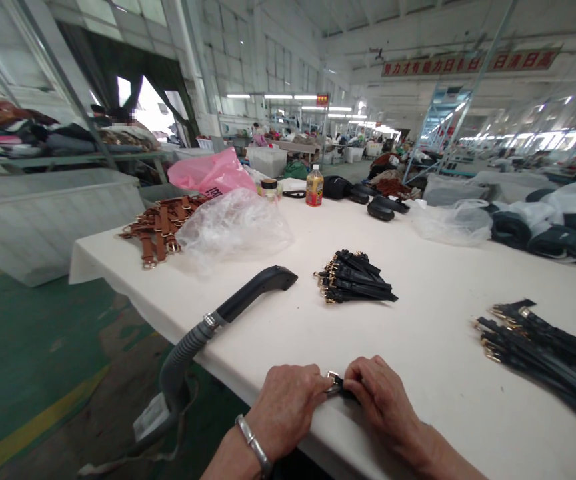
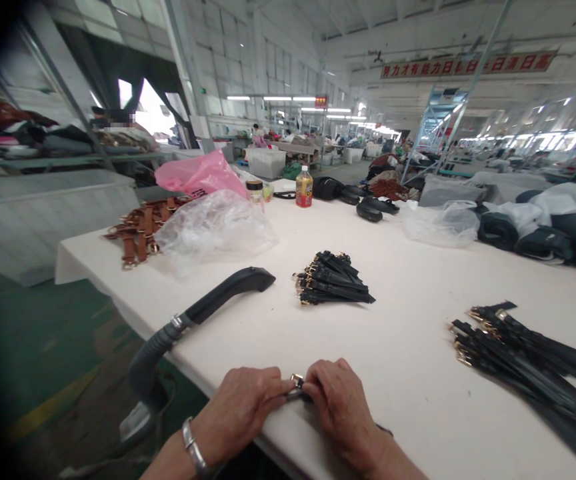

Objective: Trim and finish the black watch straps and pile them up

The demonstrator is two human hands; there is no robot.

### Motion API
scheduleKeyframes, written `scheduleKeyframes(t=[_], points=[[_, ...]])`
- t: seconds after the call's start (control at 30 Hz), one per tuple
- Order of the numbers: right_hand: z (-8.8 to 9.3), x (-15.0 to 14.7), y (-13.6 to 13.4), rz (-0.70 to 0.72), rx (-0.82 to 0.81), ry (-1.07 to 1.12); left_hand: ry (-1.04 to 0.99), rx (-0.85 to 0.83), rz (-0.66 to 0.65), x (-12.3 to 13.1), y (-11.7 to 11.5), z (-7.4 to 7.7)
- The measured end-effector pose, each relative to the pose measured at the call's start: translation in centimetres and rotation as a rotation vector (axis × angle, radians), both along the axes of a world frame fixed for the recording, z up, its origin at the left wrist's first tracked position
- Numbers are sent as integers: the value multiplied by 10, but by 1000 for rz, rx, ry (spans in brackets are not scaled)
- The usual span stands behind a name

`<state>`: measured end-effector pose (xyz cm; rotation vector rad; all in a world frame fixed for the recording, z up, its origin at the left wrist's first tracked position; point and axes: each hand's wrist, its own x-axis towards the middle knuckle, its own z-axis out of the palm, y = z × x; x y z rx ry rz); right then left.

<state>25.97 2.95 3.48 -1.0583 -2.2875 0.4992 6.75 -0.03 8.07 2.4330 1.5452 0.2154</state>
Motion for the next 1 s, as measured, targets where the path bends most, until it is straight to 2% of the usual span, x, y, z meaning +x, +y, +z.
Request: scheduleKeyframes(t=[0.1, 0.2, 0.27, 0.33, 0.4, 0.47, 0.6, 0.67, 0.77, 1.0], points=[[17, 1, -4, -36, -168, 165, -17, -12, 11, 0, -1, 2], [45, 13, -15, 51, -521, 272, -63, -61, 20, -1, -2, 5], [62, 28, -24, 201, -770, 182, -115, -95, 15, -2, -3, 7], [72, 43, -32, 335, -880, 18, -166, -117, 20, -3, -3, 8], [74, 53, -36, 398, -865, -102, -203, -129, 46, -3, -4, 8], [70, 54, -35, 340, -776, -143, -231, -134, 86, -3, -4, 7], [54, 38, -23, -65, -451, -190, -285, -138, 178, -1, -3, 2], [47, 29, -16, -173, -307, -242, -302, -147, 239, 2, -1, 0], [37, 21, -11, -169, -249, -280, -319, -162, 297, 9, 2, -5], [20, 20, -19, -192, -189, -140, -441, -221, 284, 23, 9, -13]])
